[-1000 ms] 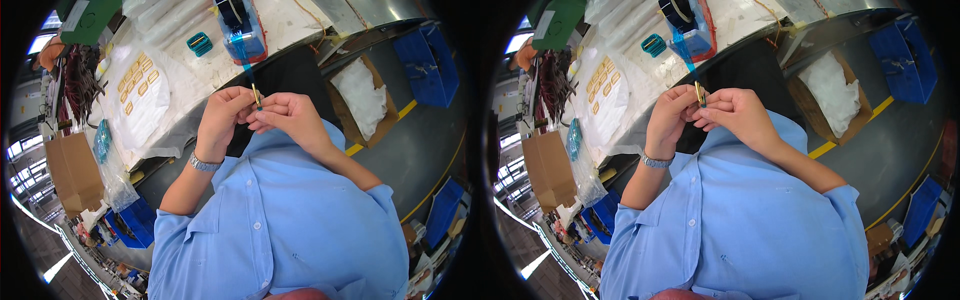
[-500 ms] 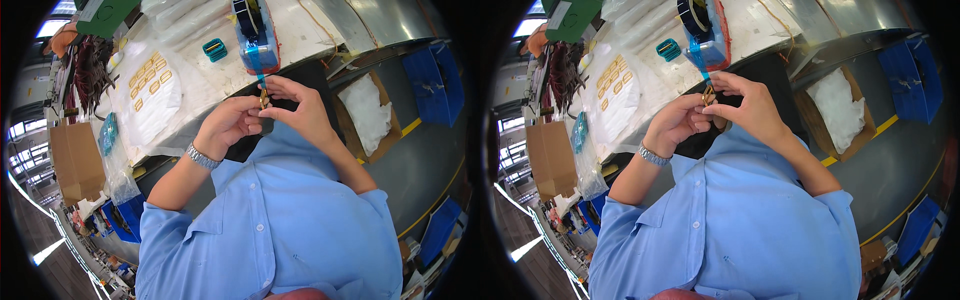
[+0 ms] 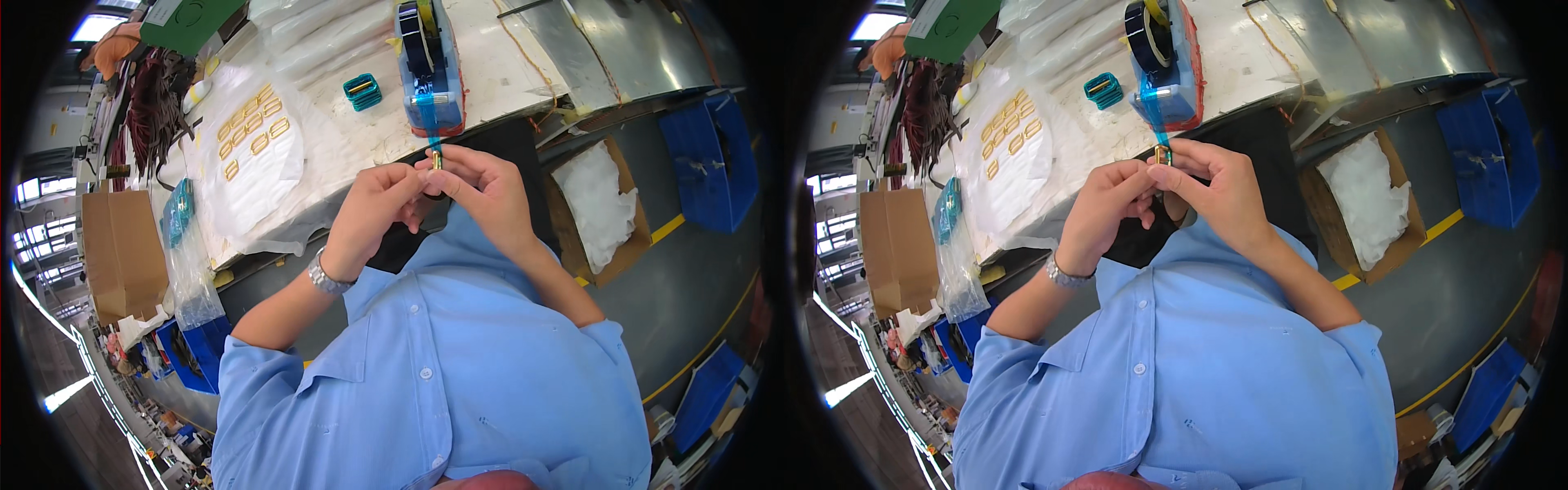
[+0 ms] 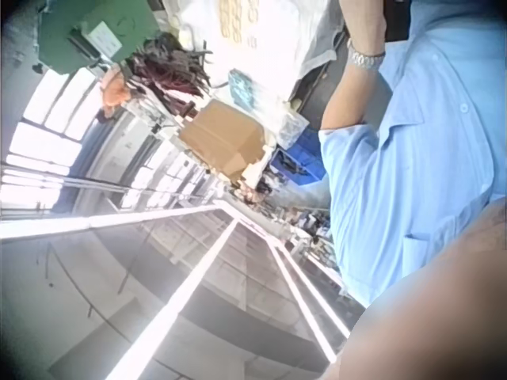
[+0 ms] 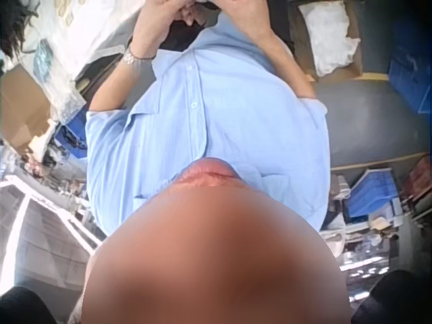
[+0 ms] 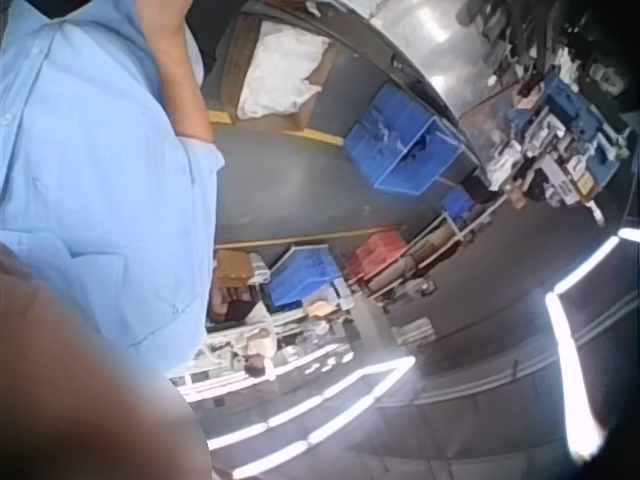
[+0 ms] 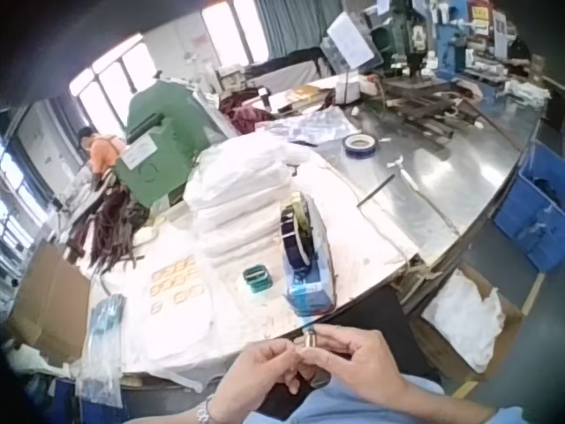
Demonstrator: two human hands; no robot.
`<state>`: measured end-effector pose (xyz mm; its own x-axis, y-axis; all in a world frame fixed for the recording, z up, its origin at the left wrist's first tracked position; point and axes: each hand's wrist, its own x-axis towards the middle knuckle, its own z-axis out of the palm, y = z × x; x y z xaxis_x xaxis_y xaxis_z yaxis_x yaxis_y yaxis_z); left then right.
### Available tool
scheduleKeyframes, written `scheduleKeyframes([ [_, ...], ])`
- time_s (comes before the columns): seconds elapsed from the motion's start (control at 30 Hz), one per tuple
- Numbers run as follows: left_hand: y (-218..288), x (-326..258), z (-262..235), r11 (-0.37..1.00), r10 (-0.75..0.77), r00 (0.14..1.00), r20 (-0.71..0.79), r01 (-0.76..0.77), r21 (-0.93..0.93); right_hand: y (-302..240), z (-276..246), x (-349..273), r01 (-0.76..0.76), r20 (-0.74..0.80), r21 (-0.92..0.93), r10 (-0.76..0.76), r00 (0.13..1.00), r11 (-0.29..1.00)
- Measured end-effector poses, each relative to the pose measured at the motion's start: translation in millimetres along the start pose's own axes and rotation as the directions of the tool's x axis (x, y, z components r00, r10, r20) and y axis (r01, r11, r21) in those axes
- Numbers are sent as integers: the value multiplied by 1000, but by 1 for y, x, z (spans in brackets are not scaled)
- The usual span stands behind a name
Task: Applying protective blue tape to gold metal buckles at a workstation.
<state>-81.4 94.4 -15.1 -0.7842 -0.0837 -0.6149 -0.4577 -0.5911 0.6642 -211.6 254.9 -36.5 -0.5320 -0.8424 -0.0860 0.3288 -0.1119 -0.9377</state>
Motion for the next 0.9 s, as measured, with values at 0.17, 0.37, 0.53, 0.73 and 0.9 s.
scheduleKeyframes([
  [0.17, -22, -7, 28, 346, 853, 522, -15, -543, 766, 2, 9, -2, 24, -40, 48, -23, 999, 999],
  [0.37, -20, 5, 28, 179, 914, 400, 68, -547, 817, 0, 11, -1, 27, -101, -2, -27, 994, 1000],
  [0.53, -2, 11, 25, 580, 731, 675, -98, -539, 610, 2, 10, 3, 80, -117, -24, -82, 990, 997],
  [0.73, 34, 12, 11, 854, 441, 894, -82, -390, 344, 0, -4, 8, 69, -24, -73, -71, 997, 995],
  [0.9, 50, 16, 2, 931, 279, 960, -28, -263, 252, -17, -13, 15, 21, 51, -231, -9, 999, 973],
])
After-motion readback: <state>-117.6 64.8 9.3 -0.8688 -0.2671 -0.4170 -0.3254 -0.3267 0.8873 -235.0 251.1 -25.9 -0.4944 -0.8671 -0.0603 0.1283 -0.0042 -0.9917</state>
